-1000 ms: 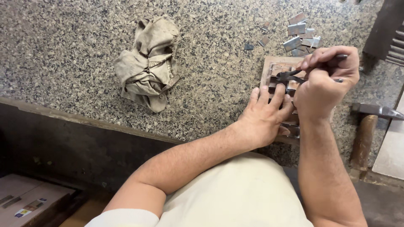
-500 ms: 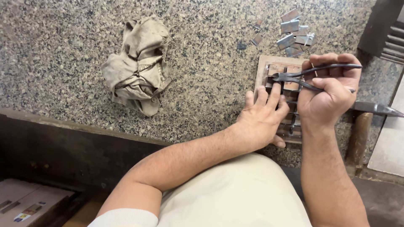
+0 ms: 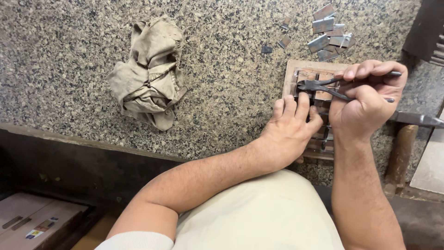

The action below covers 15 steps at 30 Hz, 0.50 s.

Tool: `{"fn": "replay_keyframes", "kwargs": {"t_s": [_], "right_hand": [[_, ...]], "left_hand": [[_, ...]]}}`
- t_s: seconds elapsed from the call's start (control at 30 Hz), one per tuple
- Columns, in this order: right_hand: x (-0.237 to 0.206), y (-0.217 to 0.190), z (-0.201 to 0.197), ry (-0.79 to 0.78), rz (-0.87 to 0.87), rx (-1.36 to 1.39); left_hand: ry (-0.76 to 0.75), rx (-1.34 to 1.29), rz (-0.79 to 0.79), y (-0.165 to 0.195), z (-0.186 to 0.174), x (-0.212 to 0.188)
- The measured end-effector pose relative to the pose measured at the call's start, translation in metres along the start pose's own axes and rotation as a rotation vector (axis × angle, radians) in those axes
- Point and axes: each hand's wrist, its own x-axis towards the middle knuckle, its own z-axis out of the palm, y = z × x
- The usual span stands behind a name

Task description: The person holds a wooden grid mold on a granite workbench and uses a pair of nippers to grip each small cast metal piece, pulling it out of its cavity and placing it on the counter beside the mold. They work through the cavities one at a time, briefly picking at the mold with fingers between pulls.

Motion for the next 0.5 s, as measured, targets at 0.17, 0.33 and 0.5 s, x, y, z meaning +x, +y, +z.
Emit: {"fn": "replay_keyframes", "kwargs": {"t_s": [0.17,0.33,0.5], "right_hand": [[0.005,0.003,0.010,-0.032,-0.056,-0.060],[0.000,0.002,0.024,-0.098,-0.079,-0.155],[0.000,0.003,0.036,-0.156,-0.141,-0.263]], "left_hand": [[-0.009,0.010,-0.004,0.000,0.008,0.004],[0.010,0.013,-0.028,0.001,0.013,0.005],[-0.057,0.016,-0.028,0.005,0.012,0.007]]}}
